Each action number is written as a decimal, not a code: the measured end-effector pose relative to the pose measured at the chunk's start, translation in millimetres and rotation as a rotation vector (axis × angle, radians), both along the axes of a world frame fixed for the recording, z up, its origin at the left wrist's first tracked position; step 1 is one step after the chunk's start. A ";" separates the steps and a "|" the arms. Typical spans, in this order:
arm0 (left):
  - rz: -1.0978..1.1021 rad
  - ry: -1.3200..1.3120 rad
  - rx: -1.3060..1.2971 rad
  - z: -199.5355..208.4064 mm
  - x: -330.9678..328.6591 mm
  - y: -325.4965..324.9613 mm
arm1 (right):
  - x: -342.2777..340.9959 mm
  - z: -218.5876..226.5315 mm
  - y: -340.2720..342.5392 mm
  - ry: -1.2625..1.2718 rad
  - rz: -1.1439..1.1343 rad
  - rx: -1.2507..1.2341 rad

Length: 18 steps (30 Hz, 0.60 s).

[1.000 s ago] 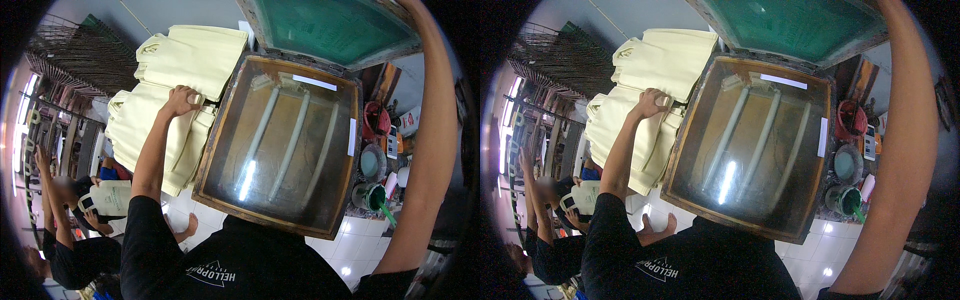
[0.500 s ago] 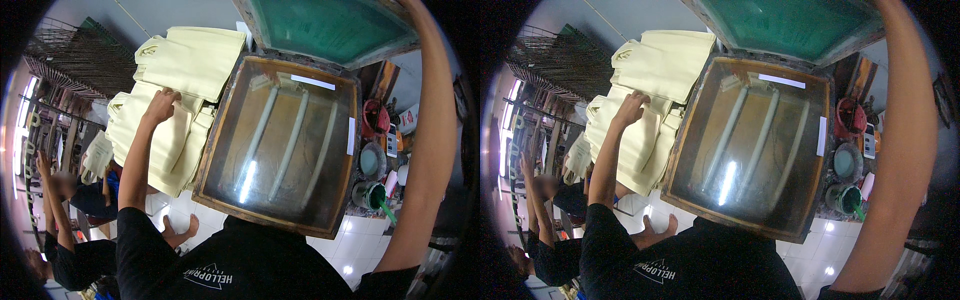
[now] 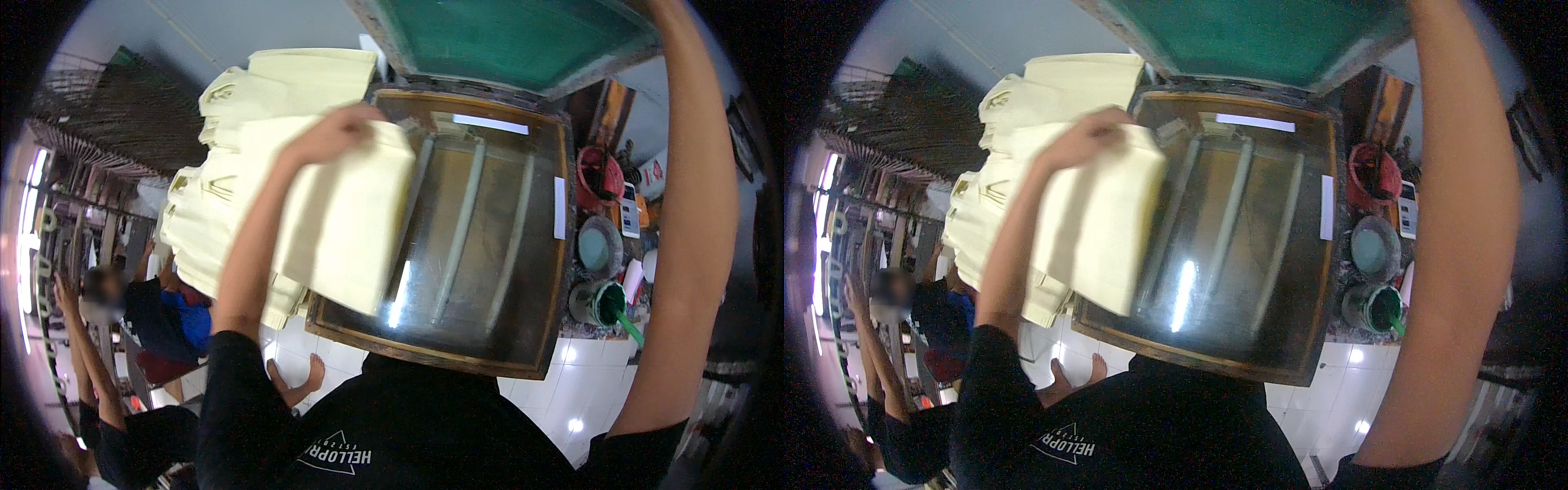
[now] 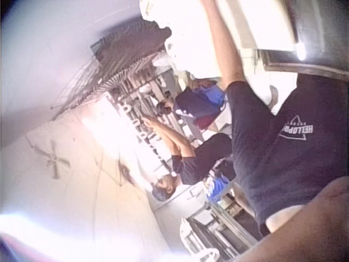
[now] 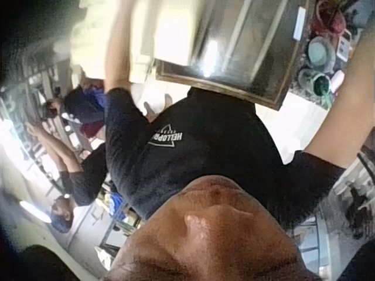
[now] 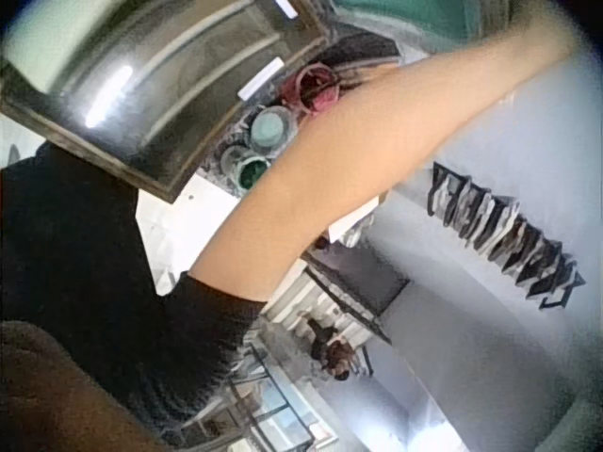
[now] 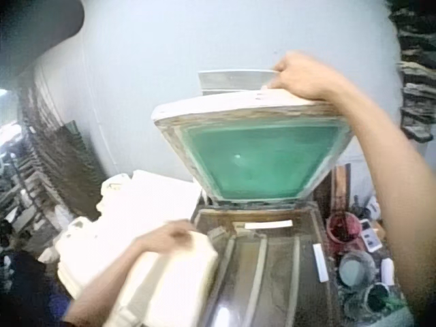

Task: The person performs a series of screen-printing cycles on fabric bags, placing each bag on the printing surface, pulling a squeegee across a green screen, and then moving the printed bag to a stack.

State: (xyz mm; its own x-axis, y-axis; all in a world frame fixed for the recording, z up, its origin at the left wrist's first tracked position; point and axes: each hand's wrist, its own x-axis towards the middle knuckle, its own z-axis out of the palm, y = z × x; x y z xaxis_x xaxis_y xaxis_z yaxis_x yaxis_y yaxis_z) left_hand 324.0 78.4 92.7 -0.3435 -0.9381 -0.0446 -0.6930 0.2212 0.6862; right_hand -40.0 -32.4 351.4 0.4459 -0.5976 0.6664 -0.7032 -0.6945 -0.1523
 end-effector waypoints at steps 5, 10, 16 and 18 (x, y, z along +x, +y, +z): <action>-0.081 0.030 -0.393 -144.8 -161.5 -47.4 | 5.9 -6.2 -4.3 -0.020 0.017 0.001; 0.015 -0.003 -0.549 -151.9 -226.6 -62.0 | 0.3 -4.3 -8.2 -0.002 0.020 -0.017; 0.072 -0.085 -0.499 -154.4 -245.3 -79.1 | 1.3 1.7 -26.2 0.058 0.029 -0.050; 0.086 -0.083 -0.526 -153.0 -246.7 -79.8 | 3.5 2.4 -39.6 0.111 0.012 -0.100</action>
